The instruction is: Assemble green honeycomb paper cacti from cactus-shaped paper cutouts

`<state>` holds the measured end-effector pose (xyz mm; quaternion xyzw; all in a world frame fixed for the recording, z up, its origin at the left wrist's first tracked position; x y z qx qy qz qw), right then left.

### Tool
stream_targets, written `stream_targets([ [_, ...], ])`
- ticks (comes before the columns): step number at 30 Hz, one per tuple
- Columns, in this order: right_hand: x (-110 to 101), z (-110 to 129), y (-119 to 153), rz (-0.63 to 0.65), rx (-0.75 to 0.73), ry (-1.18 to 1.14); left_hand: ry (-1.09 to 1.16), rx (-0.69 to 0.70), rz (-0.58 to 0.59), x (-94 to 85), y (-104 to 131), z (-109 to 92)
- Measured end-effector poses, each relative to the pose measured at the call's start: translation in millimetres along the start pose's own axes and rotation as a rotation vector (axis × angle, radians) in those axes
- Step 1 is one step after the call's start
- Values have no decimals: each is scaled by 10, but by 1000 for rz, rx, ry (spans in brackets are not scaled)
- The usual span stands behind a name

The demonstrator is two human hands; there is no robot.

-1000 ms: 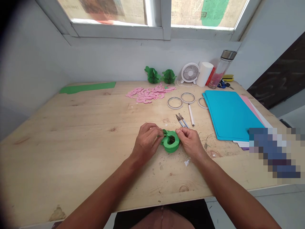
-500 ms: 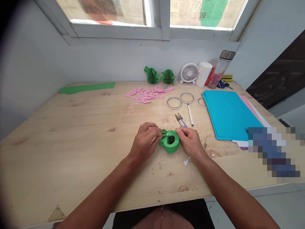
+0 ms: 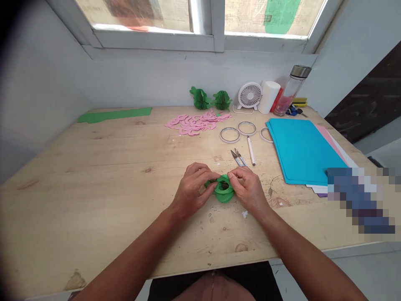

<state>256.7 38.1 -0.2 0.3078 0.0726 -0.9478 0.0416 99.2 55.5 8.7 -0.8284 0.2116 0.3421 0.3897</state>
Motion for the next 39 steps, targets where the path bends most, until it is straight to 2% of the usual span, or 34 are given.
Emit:
stream_targets([
  [8, 8, -47, -6, 24, 51, -46, 22, 12, -1, -4, 6, -14],
  [21, 41, 53, 2, 73, -98, 98, 57, -57, -43, 13, 22, 16],
  [39, 39, 73, 2, 81, -98, 100, -95, 97, -8, 6, -4, -82],
])
Point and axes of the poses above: each hand's wrist, its own y-axis away from the middle knuckle, its own x-axis out of the palm, z = x × y, the point moved 5 cm from there along -y, towards the middle knuckle, and after that the axes turned 12 degrees about z, right-handed, at the moved point
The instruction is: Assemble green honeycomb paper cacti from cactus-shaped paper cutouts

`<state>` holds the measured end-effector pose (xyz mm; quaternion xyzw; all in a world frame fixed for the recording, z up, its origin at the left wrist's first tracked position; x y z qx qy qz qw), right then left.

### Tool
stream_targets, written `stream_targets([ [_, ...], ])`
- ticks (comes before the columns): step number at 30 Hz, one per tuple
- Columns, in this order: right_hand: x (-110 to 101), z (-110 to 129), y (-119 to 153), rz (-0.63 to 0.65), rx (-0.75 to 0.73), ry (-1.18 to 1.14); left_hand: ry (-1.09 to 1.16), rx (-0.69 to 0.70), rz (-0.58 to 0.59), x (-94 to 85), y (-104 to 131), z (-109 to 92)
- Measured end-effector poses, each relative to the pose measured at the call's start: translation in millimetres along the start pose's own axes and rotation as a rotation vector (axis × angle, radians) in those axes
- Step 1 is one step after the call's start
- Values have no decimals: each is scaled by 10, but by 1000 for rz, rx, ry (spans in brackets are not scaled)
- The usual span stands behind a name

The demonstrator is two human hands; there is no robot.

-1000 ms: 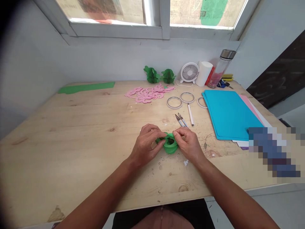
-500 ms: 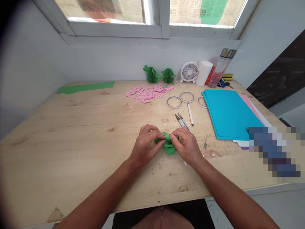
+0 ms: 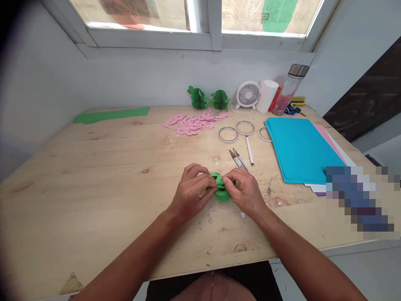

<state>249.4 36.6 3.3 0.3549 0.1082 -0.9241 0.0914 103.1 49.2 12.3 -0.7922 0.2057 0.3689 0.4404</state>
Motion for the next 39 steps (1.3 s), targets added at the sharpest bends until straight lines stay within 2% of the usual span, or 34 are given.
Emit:
stream_targets([
  [21, 48, 33, 11, 107, -35, -108, -103, 81, 66, -70, -45, -43],
  [31, 34, -8, 10, 44, 37, -105, 12, 81, 66, -37, 160, -27],
  [39, 26, -70, 17, 2, 118, -155, 49, 67, 103, -11, 203, -26],
])
Point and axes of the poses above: each hand's wrist, its own y-axis away from the middle knuckle, its own x-axis out of the palm, z = x × y, the point moved 5 cm from there along -y, towards the middle knuckle, and after that the axes turned 12 degrees about z, right-handed, at the moved point
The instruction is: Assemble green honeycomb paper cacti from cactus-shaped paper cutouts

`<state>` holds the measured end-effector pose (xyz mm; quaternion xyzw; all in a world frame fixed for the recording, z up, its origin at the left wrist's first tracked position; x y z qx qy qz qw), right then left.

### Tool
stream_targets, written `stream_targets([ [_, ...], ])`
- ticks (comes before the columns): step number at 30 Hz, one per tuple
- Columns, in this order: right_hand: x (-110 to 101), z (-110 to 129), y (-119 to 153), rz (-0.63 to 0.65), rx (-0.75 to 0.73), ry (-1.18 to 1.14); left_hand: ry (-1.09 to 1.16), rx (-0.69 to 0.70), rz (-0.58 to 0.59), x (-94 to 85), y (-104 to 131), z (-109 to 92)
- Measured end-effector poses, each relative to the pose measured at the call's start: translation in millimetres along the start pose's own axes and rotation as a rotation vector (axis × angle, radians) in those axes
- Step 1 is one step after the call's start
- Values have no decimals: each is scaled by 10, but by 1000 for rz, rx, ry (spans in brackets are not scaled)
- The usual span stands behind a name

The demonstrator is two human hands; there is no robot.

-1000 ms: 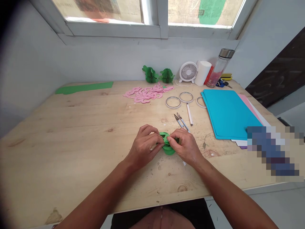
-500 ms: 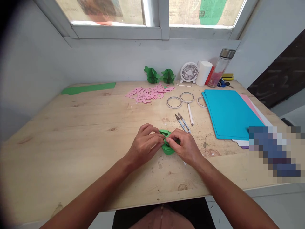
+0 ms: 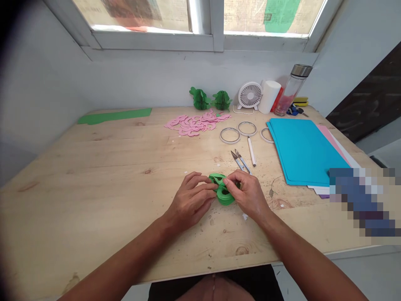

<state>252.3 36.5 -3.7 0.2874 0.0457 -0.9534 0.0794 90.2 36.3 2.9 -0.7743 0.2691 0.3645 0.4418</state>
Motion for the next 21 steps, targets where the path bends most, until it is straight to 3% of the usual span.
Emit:
stream_targets([
  [9, -17, -25, -8, -1, 148, -180, 10, 4, 35, 13, -1, -21],
  [15, -8, 75, -11, 64, 58, -127, 36, 19, 35, -8, 3, -28],
  [21, -83, 61, 0, -75, -18, 49, 35, 7, -9, -27, 19, -12],
])
Point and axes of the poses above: each hand's wrist, its own y-axis away from the middle knuckle, its own x-axis out of the palm, z = x × y, the point moved 5 cm from there along -y, towards the middle knuckle, and after that the axes turned 12 degrees about z, right-handed, at the moved point
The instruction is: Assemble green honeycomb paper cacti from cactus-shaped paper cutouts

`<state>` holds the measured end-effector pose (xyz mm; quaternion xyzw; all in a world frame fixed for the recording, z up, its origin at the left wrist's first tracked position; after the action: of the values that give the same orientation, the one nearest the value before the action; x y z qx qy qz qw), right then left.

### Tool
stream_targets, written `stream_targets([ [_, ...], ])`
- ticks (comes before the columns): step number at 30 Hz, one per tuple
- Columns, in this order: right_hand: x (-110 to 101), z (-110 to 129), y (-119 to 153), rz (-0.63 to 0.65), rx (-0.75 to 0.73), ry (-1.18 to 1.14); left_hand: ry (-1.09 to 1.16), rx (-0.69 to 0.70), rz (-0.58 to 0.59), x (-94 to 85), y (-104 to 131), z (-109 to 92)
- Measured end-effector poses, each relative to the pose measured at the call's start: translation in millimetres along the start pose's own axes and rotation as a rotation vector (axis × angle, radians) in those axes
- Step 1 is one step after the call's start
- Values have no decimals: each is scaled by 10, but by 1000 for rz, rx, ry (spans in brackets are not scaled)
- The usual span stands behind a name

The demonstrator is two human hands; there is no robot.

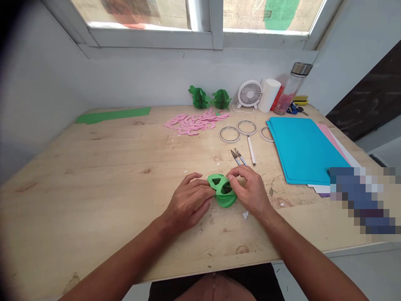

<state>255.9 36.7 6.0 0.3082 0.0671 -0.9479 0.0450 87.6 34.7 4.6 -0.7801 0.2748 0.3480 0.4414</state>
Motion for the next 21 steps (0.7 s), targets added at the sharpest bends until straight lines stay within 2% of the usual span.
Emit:
stream_targets([
  [5, 66, -97, -16, 99, 32, 74, -17, -27, -8, 14, 1, 27],
  [9, 85, -85, -21, 152, 33, 128, -34, -26, 11, 31, -8, 41],
  [17, 49, -21, -8, 76, -52, 78, -128, -13, 53, 63, -22, 14],
  [21, 38, -12, 0, 47, -29, 0, -210, 26, 25, 78, -20, -40],
])
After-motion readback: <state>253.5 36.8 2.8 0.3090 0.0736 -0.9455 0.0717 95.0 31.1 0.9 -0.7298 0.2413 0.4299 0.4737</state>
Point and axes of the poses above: each hand's wrist, its own y-axis away from the middle knuckle, its own x-axis out of the palm, z = x × y, the point moved 5 cm from there along -y, towards the middle knuckle, and after that the axes turned 12 degrees about z, right-handed, at the moved point
